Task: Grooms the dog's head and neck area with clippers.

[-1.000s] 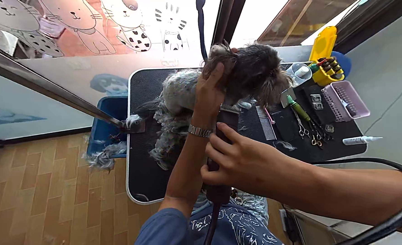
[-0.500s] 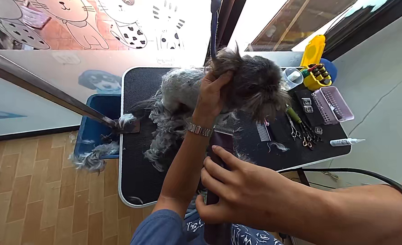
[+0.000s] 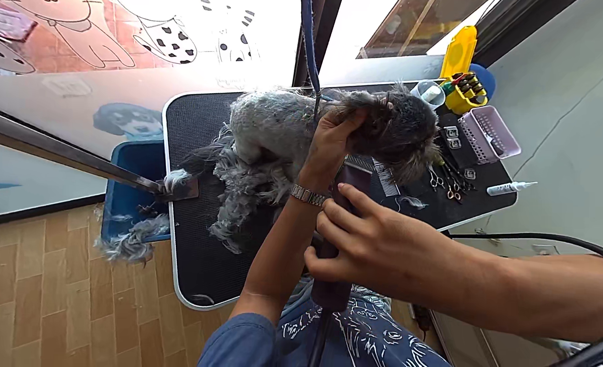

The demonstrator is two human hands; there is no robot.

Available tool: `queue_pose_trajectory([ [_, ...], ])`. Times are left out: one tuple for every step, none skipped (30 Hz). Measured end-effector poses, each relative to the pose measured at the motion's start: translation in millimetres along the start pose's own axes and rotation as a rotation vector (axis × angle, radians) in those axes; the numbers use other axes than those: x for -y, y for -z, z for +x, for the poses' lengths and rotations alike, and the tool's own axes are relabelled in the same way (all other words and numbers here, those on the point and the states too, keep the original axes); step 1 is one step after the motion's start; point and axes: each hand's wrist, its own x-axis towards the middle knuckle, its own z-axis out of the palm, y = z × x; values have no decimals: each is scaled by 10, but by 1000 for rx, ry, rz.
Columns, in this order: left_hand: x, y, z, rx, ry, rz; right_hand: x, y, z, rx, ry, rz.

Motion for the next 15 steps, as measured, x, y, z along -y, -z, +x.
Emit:
queue_pose_trajectory([
  [-28, -20, -6, 16, -7, 32, -32, -4, -7, 9, -9, 4],
  [-60, -46, -8, 30, -18, 70, -62, -5, -11, 27, -15, 1],
  [-77, -66, 0, 40, -36, 101, -90, -7, -12, 40, -19, -8],
  [-87, -85, 3, 39, -52, 117, -116, -7, -12, 45, -22, -16],
  [-90, -107, 1, 25, -63, 114, -139, -5, -14, 42, -26, -22],
  [-88, -124, 1, 6, -71, 104, -162, -9, -19, 25, -32, -18],
  [-88, -135, -3, -11, -76, 113, -180, -14, -24, 9, -38, -9],
  [-93, -146, -19, -28, -75, 114, -191, -22, -31, -5, -43, -4],
  [-101, -152, -38, -45, -71, 112, -197, -20, -41, -5, -50, 2],
  [-112, -148, -56, -52, -68, 118, -202, -19, -57, -12, -50, 7],
  [-127, -144, -64, -61, -73, 126, -206, -22, -76, -23, -47, 6],
  [-147, -149, -69, -67, -79, 143, -207, -30, -93, -31, -44, -4],
  [-168, -149, -72, -60, -84, 160, -210, -48, -109, -44, -39, -4],
  [-185, -148, -77, -46, -87, 171, -213, -60, -123, -49, -33, -5],
  [-202, -154, -76, -38, -89, 179, -223, -67, -133, -51, -26, -7],
])
